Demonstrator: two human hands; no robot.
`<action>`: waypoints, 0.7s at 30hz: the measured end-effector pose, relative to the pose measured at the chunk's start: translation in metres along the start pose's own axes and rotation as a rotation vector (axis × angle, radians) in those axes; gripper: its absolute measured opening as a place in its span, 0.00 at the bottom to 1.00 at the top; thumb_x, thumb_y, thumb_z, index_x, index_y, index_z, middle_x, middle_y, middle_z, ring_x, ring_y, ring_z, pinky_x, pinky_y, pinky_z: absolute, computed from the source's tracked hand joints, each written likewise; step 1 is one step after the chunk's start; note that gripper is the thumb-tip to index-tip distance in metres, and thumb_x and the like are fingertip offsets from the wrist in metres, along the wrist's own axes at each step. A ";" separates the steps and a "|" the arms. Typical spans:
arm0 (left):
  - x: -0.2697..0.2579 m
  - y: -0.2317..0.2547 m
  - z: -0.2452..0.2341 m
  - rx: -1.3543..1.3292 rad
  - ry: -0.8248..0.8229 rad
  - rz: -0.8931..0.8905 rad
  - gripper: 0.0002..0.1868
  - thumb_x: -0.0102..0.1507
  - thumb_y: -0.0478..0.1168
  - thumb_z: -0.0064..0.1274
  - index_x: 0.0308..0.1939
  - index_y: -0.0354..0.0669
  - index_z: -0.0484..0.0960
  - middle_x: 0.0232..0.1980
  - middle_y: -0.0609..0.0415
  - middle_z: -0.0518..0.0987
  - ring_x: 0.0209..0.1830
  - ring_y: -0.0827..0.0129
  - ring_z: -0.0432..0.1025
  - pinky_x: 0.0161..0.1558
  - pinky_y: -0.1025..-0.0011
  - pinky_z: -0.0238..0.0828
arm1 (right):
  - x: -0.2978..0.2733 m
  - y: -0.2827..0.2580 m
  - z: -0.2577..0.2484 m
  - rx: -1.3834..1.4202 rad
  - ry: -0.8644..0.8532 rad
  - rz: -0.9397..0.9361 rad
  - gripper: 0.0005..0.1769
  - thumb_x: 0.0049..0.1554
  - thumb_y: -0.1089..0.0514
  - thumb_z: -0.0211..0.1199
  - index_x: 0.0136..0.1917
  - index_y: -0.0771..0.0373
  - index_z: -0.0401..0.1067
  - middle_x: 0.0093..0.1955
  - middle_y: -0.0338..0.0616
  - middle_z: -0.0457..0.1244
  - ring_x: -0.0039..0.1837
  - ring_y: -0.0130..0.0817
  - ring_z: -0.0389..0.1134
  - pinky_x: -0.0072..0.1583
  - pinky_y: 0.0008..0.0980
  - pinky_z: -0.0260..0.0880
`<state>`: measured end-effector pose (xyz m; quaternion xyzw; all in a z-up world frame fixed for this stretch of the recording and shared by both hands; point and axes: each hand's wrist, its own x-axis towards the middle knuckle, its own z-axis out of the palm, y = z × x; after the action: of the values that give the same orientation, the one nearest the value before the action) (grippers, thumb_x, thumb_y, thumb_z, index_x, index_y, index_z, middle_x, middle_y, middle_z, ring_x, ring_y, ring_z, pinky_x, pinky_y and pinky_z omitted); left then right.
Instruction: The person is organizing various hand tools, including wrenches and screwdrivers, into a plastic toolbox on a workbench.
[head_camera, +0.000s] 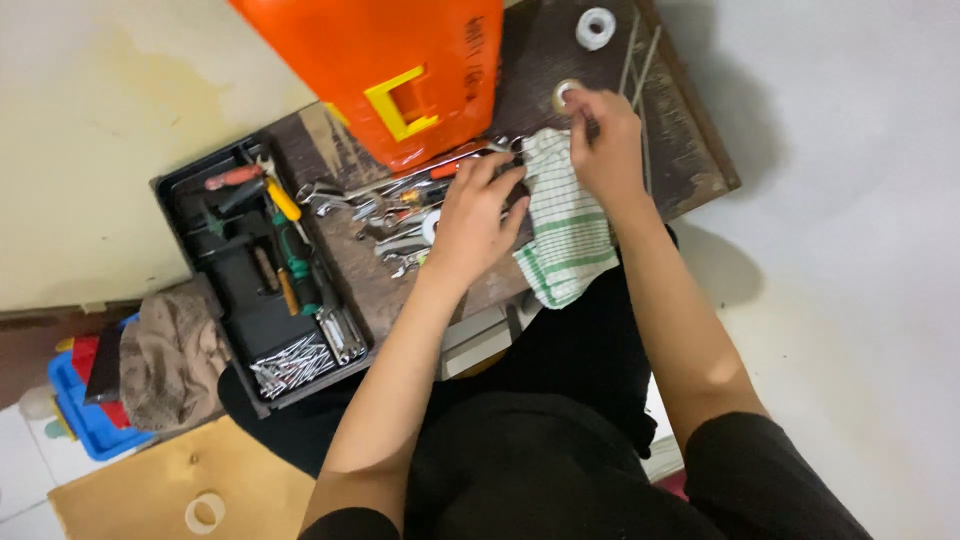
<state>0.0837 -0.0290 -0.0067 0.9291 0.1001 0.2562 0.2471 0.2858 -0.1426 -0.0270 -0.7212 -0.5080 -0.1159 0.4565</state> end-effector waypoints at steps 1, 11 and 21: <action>0.008 0.004 0.006 -0.002 0.001 0.012 0.18 0.59 0.40 0.64 0.53 0.44 0.84 0.57 0.48 0.78 0.58 0.49 0.72 0.57 0.56 0.72 | -0.001 0.020 0.003 -0.008 0.009 -0.002 0.15 0.56 0.76 0.61 0.54 0.65 0.77 0.44 0.52 0.68 0.47 0.57 0.68 0.52 0.48 0.68; 0.050 0.016 0.066 -0.057 0.113 -0.076 0.22 0.62 0.32 0.57 0.61 0.33 0.78 0.57 0.40 0.75 0.59 0.45 0.70 0.62 0.55 0.69 | 0.013 0.060 0.010 0.038 -0.141 0.148 0.10 0.49 0.59 0.76 0.45 0.57 0.79 0.48 0.46 0.70 0.50 0.51 0.71 0.55 0.46 0.71; 0.046 0.055 0.023 -0.839 0.247 -0.437 0.20 0.73 0.40 0.47 0.70 0.43 0.73 0.58 0.44 0.78 0.57 0.62 0.73 0.54 0.65 0.79 | 0.003 -0.050 -0.040 0.762 -0.091 0.253 0.22 0.51 0.69 0.75 0.59 0.68 0.75 0.77 0.58 0.55 0.68 0.44 0.68 0.61 0.32 0.74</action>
<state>0.1376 -0.0711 0.0239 0.6693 0.2095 0.3249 0.6345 0.2575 -0.1683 0.0241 -0.5616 -0.4417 0.1699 0.6787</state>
